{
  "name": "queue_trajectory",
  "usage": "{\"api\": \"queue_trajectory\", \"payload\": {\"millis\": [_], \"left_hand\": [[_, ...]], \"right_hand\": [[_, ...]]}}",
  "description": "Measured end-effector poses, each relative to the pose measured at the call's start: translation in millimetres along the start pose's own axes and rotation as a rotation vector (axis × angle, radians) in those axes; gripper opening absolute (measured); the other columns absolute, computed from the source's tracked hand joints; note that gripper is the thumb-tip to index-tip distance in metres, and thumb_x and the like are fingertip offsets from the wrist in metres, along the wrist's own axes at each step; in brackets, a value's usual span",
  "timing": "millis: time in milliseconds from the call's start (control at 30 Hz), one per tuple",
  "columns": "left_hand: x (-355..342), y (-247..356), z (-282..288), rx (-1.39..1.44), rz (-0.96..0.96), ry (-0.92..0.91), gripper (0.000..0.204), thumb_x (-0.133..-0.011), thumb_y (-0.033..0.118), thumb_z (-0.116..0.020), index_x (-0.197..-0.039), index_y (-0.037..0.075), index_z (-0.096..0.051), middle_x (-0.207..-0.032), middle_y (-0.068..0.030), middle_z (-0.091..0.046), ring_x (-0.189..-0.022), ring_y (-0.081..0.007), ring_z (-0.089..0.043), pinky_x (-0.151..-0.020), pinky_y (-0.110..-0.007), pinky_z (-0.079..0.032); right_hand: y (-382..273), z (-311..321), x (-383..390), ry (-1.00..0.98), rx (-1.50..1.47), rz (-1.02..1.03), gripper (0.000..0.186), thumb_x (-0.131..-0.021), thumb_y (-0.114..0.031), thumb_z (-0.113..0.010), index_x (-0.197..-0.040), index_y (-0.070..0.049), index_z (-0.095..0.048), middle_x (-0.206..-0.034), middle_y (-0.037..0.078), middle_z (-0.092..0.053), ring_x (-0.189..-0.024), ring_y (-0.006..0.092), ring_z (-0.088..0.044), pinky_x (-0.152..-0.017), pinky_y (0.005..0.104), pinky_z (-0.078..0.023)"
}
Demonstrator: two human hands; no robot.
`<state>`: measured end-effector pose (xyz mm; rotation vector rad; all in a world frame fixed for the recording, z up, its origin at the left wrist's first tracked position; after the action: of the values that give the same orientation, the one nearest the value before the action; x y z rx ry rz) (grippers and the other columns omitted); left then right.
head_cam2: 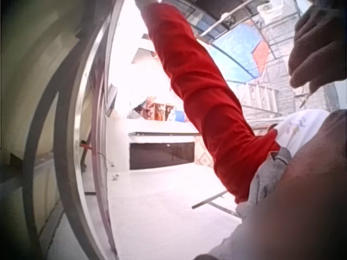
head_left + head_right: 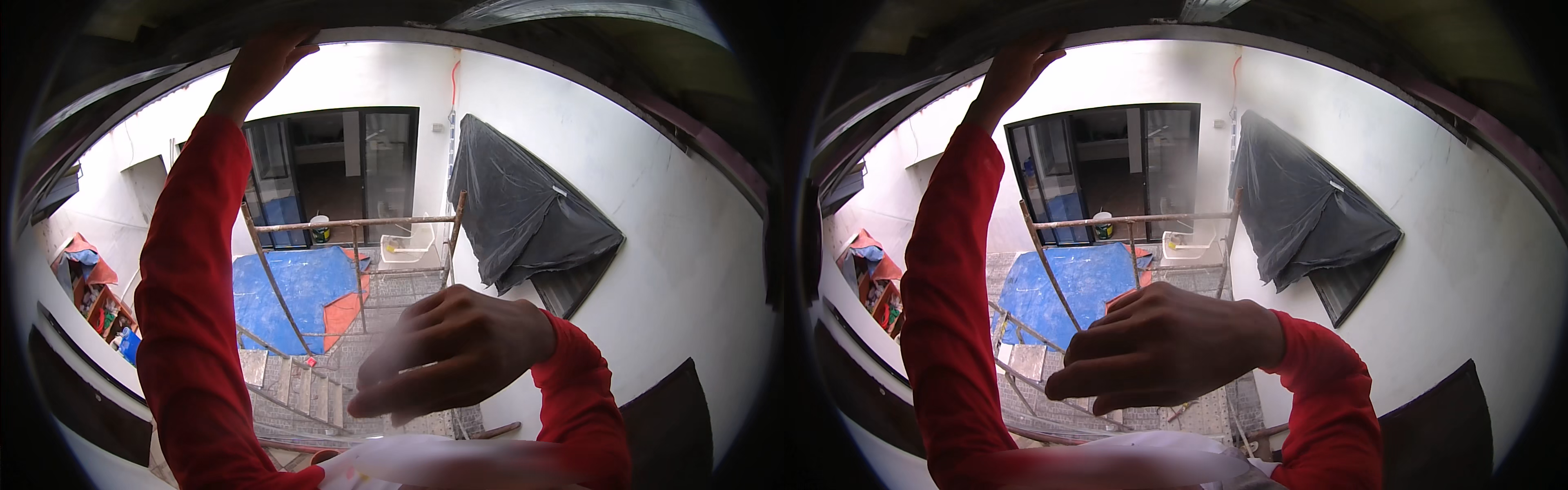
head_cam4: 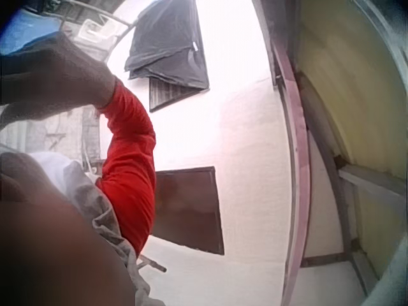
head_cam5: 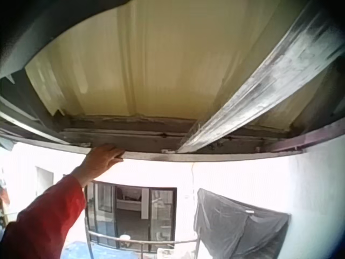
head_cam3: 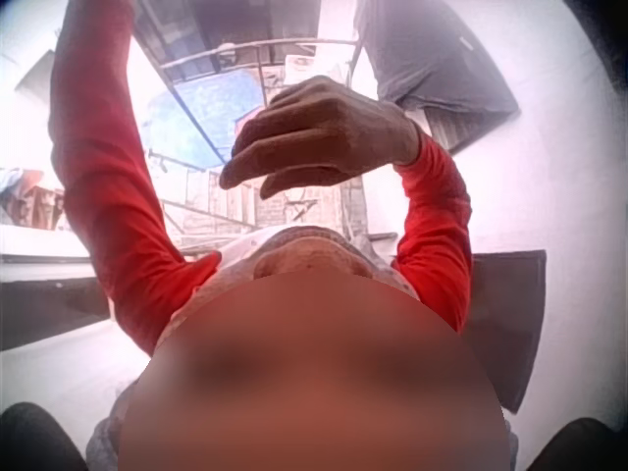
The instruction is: The person positions and aligns a long metal frame along the top of a doorway, repeatedly adjusting its placement with both hands. They hold the frame in place while checking alignment and making small shifts to fit it into the opening.
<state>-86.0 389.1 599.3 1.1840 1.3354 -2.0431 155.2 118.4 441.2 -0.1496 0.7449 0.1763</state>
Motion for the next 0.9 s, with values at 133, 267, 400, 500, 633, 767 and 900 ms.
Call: {"api": "queue_trajectory", "payload": {"millis": [133, 267, 400, 500, 633, 767, 900], "left_hand": [[0, -1, -1, 0.005, 0.019, -0.009, 0.036, -0.092, 0.029, -0.069, -0.125, 0.015, -0.064, -0.106, -0.0106, -0.072, -0.095, -0.0294, -0.070, -0.082, -0.038, -0.058], [-1, -1, -3, -0.059, 0.003, 0.039, 0.035, -0.091, 0.029, -0.070, -0.122, 0.015, -0.065, -0.104, -0.0106, -0.072, -0.094, -0.0292, -0.070, -0.081, -0.038, -0.058], [-2, -1, -3, -0.052, -0.079, 0.137, 0.029, -0.091, 0.033, -0.068, -0.115, 0.016, -0.067, -0.098, -0.0101, -0.072, -0.089, -0.0284, -0.070, -0.078, -0.040, -0.058], [-1, -1, -3, -0.125, -0.081, 0.091, 0.032, -0.091, 0.033, -0.069, -0.118, 0.016, -0.067, -0.102, -0.0099, -0.072, -0.093, -0.0278, -0.070, -0.080, -0.039, -0.058], [0, -5, -3, -0.126, -0.085, 0.156, 0.034, -0.088, 0.035, -0.068, -0.113, 0.012, -0.065, -0.097, -0.0136, -0.067, -0.087, -0.0343, -0.065, -0.074, -0.046, -0.053], [1, -10, -5, 0.000, -0.032, 0.079, 0.032, -0.089, 0.037, -0.069, -0.113, 0.016, -0.068, -0.097, -0.0086, -0.071, -0.088, -0.0293, -0.068, -0.077, -0.041, -0.055], [2, -7, 1, -0.082, -0.124, 0.247, 0.031, -0.088, 0.040, -0.069, -0.114, 0.024, -0.068, -0.096, 0.0000, -0.071, -0.091, -0.0255, -0.068, -0.079, -0.040, -0.056]], "right_hand": [[-28, -19, -1, -0.021, -0.098, 0.070, 0.035, -0.090, -0.019, -0.065, -0.121, -0.004, -0.066, -0.103, 0.012, -0.072, -0.078, 0.0159, -0.070, -0.068, 0.0268, -0.058], [-35, -24, 4, 0.152, 0.104, 0.099, 0.036, -0.089, -0.024, -0.065, -0.120, -0.004, -0.068, -0.099, 0.008, -0.073, -0.070, 0.0131, -0.069, -0.059, 0.0247, -0.056], [-48, -6, 23, 0.061, 0.148, -0.076, 0.039, -0.090, -0.020, -0.068, -0.128, -0.011, -0.064, -0.102, 0.012, -0.074, -0.070, 0.0128, -0.070, -0.065, 0.0239, -0.058], [-36, -7, 47, 0.164, 0.180, 0.014, 0.033, -0.090, -0.016, -0.069, -0.123, -0.013, -0.066, -0.104, 0.009, -0.074, -0.070, 0.0150, -0.071, -0.064, 0.0268, -0.061], [19, -67, 134, 0.356, -0.159, -0.551, 0.036, -0.090, -0.006, -0.067, -0.125, -0.009, -0.063, -0.104, 0.011, -0.072, -0.078, 0.0192, -0.072, -0.069, 0.0318, -0.060], [55, -216, 292, -0.133, 0.118, -1.388, 0.042, -0.088, -0.018, -0.070, -0.128, -0.011, -0.061, -0.115, 0.018, -0.067, -0.097, 0.0315, -0.068, -0.085, 0.0395, -0.055], [-1, -332, 450, -0.843, -0.281, -1.362, 0.047, -0.085, -0.032, -0.071, -0.127, -0.014, -0.063, -0.112, 0.016, -0.069, -0.100, 0.0311, -0.068, -0.085, 0.0429, -0.053]]}}
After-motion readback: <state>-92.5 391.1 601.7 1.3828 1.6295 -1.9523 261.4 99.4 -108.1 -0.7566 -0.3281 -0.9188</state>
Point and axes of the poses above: each hand's wrist, its own x-axis away from the middle knuckle, its own z-axis out of the back of the hand, y = z × x, the point moved 1 cm from there along -x, towards the middle knuckle
